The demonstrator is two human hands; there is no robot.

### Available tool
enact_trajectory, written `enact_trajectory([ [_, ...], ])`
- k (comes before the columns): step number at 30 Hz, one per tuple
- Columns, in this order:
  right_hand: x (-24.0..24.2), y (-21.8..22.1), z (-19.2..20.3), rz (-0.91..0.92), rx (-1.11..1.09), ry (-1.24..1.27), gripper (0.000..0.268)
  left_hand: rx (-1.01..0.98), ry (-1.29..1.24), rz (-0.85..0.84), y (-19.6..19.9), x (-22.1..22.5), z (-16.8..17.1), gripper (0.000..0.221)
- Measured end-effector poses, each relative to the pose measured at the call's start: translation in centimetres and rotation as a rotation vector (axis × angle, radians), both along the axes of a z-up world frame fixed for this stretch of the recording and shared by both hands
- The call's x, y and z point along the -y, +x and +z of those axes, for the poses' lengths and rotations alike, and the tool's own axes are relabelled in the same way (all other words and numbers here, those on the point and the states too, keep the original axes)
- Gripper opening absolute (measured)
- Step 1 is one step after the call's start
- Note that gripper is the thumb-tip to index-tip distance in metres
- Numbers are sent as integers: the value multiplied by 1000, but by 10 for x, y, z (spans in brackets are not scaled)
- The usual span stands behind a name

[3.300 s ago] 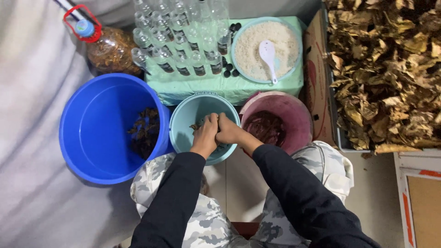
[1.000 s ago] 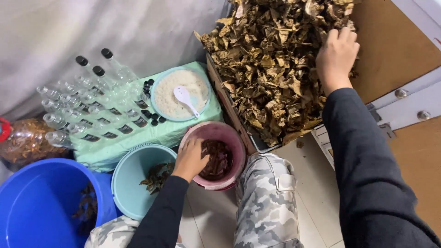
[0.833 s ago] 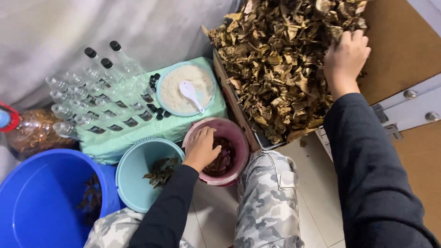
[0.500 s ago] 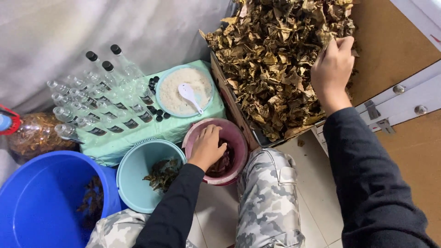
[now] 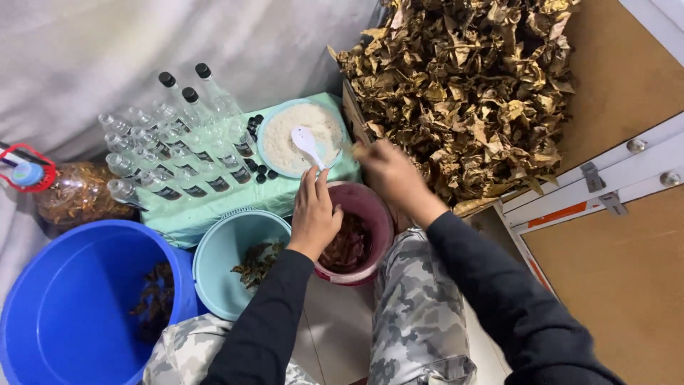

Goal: Picking up dried leaves from a large pile and mixing them with other materials in buckets.

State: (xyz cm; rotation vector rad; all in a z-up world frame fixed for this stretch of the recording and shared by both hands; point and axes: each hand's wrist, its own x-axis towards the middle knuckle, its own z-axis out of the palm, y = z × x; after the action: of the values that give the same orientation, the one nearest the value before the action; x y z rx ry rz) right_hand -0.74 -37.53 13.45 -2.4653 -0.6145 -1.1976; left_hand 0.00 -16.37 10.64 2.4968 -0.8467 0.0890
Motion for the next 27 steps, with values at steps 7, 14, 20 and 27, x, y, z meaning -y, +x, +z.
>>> enact_trajectory([
  [7, -88, 13, -95, 209, -245, -49, 5, 111, 254, 49, 36, -39, -69, 56],
  [14, -92, 1, -102, 499, -558, 25, 20, -135, 439, 128, 29, -63, -102, 22],
  [20, -64, -11, -75, 251, -632, -212, 17, -42, 446, -47, 13, -33, -84, 15],
  [27, 32, -32, -32, 250, -587, -113, 24, -46, 336, -147, 29, 56, -43, 18],
])
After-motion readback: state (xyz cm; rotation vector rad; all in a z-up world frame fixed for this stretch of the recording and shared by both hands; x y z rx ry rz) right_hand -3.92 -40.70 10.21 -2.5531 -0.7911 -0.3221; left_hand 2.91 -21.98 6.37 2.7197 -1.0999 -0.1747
